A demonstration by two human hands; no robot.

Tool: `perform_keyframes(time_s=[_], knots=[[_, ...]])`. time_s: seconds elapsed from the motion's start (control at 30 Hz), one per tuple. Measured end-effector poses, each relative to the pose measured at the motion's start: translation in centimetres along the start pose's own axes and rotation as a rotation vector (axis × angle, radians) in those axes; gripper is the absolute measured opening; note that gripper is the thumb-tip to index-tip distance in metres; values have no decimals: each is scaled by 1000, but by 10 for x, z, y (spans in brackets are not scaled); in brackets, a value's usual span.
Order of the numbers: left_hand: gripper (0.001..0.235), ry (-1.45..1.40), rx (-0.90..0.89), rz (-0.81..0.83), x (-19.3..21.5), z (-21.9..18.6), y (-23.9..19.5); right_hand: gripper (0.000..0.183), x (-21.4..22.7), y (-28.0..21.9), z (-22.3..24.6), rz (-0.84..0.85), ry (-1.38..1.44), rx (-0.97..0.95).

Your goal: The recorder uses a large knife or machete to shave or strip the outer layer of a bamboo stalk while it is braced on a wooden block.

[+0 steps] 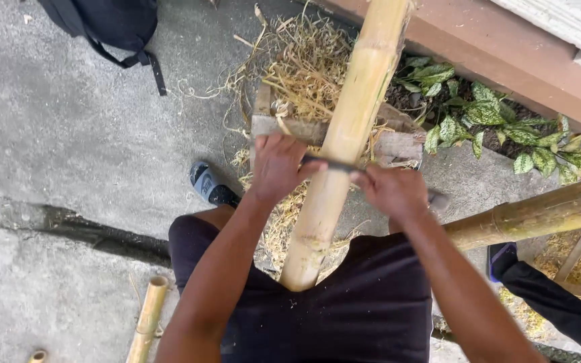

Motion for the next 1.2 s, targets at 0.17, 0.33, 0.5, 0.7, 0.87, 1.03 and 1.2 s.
perform_keyframes(time_s=[0.17, 0.33, 0.5, 0.7, 0.87, 1.03, 1.2], knots=[[66, 51, -109, -193, -21, 18, 112, 62, 62, 81, -58, -123, -166, -16], [69, 51, -72, -168, -36, 37, 189, 71, 79, 140, -107, -217, -194, 9], [69, 33, -161, -262, -18, 27, 182, 75, 81, 135, -99, -228, -211, -6], [67, 43, -120, -225, -10, 16, 106, 69, 47, 83, -60, -177, -122, 31], [62, 58, -34, -120, 6, 0, 37, 67, 13, 31, -19, -219, -89, 78], [61, 13, -53, -112, 17, -13, -32, 58, -17, -25, 17, -134, 30, 64], [58, 18, -4, 87, 26, -32, -107, 49, -64, -94, 55, -87, 166, 70]])
Point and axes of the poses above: each hand's wrist, its own y-axis towards the middle knuckle, its own x-axis out of the back of the hand, z = x × y, the point moved 3 cm from there along y, towards the middle knuckle, and after that the axes turned 5 degrees about -y, right-handed, at the moved point
